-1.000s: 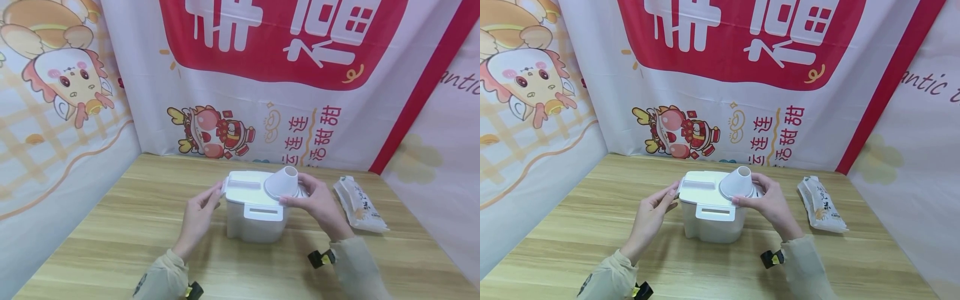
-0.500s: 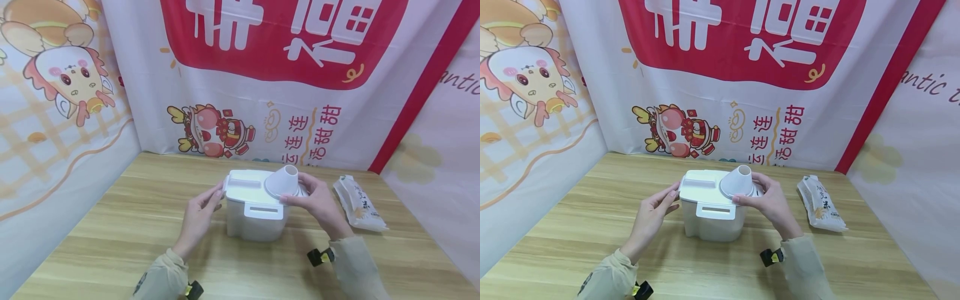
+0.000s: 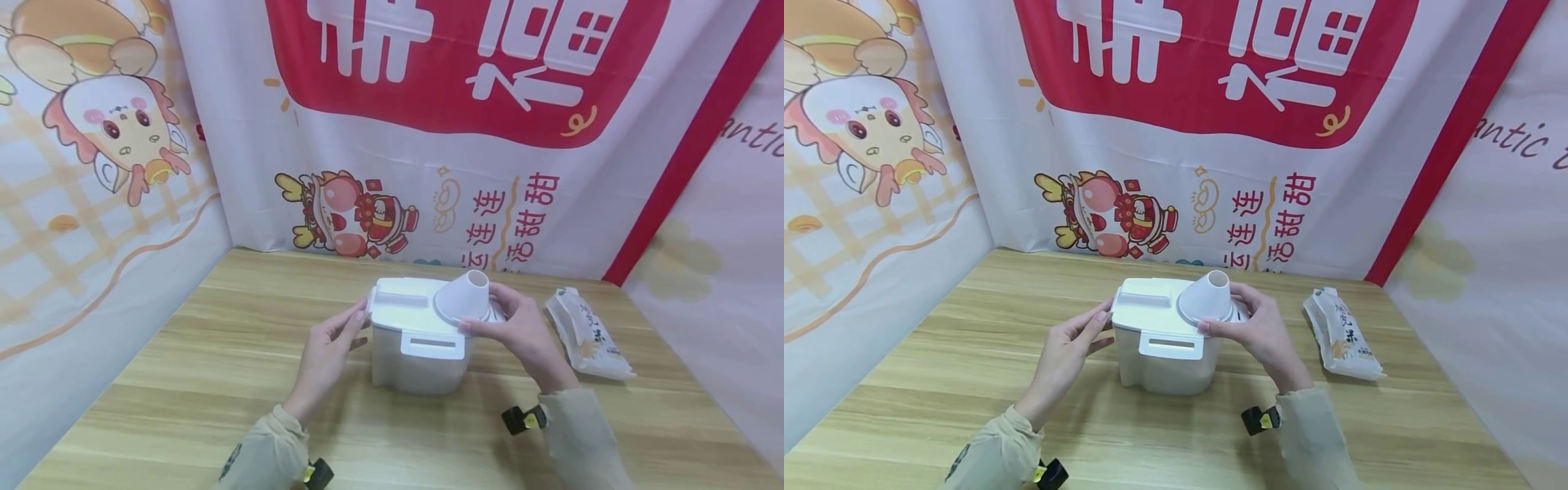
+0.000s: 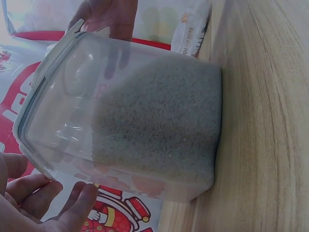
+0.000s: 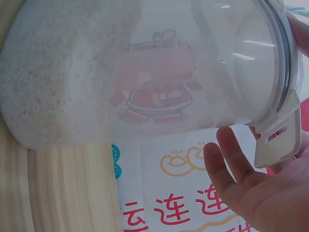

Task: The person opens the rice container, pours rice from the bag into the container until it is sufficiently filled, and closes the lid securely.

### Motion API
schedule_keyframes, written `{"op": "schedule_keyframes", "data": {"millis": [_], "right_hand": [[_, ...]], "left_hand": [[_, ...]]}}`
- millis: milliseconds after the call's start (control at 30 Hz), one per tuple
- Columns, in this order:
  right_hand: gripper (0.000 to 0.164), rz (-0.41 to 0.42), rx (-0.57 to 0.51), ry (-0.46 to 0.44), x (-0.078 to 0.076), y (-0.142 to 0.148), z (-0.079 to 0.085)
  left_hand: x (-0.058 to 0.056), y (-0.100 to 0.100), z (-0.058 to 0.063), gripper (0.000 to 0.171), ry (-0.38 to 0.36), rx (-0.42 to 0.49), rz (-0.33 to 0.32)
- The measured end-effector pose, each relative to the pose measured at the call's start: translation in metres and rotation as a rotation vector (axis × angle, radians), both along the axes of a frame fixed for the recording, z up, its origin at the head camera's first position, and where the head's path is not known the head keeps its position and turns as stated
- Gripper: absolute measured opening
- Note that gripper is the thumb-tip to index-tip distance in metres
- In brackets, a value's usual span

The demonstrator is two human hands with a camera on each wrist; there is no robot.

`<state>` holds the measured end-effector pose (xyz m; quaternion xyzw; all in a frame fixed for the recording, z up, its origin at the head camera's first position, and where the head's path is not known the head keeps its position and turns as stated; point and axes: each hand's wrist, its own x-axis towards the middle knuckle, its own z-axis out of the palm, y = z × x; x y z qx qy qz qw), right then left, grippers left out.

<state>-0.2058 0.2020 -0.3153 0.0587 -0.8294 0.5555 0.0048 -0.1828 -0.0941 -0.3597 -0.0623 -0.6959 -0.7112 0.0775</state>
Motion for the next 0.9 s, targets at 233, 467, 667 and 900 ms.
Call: {"op": "schedule_keyframes", "data": {"millis": [233, 467, 667, 900], "right_hand": [[0.08, 0.001, -0.016, -0.015, 0.0, 0.0, -0.0001], [0.077, 0.004, -0.024, -0.002, 0.0, -0.001, -0.0015], [0.079, -0.005, -0.005, 0.0, -0.0011, -0.0009, -0.0031], [0.078, -0.009, 0.01, 0.007, -0.0015, -0.001, -0.0015]], "left_hand": [[0.0007, 0.0002, 0.0011, 0.035, 0.001, 0.008, -0.013], [-0.0009, -0.0009, -0.0013, 0.037, 0.014, 0.02, -0.025], [-0.0011, -0.0003, -0.0026, 0.037, -0.005, 0.029, -0.033], [-0.0006, 0.0005, -0.0005, 0.035, -0.013, 0.046, -0.038]]}}
